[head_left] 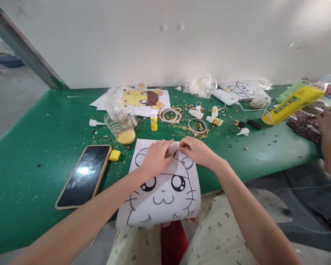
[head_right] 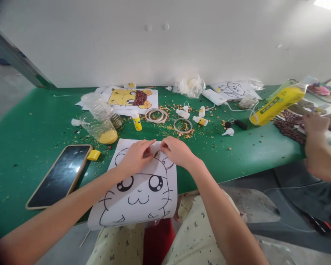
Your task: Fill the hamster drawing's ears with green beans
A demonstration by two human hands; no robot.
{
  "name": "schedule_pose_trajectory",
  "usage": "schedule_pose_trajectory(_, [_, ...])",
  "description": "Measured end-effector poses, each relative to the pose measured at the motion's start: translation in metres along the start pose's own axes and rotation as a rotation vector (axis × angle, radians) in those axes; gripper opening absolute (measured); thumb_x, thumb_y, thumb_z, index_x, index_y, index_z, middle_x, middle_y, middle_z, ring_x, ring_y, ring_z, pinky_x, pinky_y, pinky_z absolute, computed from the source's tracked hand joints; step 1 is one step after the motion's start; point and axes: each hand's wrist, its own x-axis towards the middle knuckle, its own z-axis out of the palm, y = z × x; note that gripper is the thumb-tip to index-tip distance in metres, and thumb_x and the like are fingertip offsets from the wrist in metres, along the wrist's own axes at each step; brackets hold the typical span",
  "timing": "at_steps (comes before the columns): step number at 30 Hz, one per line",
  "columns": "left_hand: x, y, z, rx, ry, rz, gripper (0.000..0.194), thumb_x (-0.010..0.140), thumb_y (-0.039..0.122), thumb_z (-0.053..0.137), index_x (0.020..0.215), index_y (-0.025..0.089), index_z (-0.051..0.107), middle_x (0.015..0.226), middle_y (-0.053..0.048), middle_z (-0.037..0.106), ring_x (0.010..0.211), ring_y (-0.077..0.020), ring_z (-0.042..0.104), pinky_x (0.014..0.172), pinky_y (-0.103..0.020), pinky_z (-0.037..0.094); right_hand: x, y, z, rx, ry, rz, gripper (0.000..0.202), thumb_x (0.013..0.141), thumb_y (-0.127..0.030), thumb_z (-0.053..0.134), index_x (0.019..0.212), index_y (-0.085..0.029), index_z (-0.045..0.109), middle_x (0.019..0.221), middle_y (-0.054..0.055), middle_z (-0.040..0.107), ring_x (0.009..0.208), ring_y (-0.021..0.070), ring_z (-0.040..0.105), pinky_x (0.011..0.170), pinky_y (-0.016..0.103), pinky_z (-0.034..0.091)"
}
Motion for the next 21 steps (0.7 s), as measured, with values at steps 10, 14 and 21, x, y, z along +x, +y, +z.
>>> schedule_pose_trajectory(10, [-0.0031,0.0013,0.0032,-0.084,0.037,0.003,0.049,0.080,0.018,0.047,0.128,0.015,0.040,0.096,-0.006,0.059,0.091,-0.0216,0.053,0.083,-0.038,0.041,0.0093,0.0004,0.0092,0.002,-0.023,-0.016,0.008,0.078,-0.015,0.052,0.072,-0.017,0.057,0.075,0.002,0.057,0.066,0.0116,0.048,0.060,0.025,0.034])
schedule_pose_trajectory(14, [-0.0039,0.0006,0.0026,-0.101,0.042,0.008,0.054,0.080,0.017,0.047,0.132,0.015,0.034,0.095,-0.005,0.060,0.093,-0.0217,0.053,0.083,-0.038,0.041,0.0105,0.0008,0.0073,0.020,-0.038,-0.027,0.007,0.075,-0.013,0.054,0.071,-0.017,0.058,0.074,0.001,0.059,0.065,0.0109,0.049,0.059,0.024,0.034])
schedule_pose_trajectory(21, [-0.0045,0.0006,0.0018,-0.106,0.041,0.015,0.054,0.080,0.017,0.047,0.132,0.015,0.033,0.096,-0.006,0.060,0.093,-0.0223,0.054,0.083,-0.038,0.041,0.0103,0.0009,0.0063,0.048,-0.026,-0.018,0.006,0.074,-0.013,0.055,0.071,-0.017,0.060,0.076,0.001,0.060,0.067,0.0114,0.050,0.059,0.024,0.035])
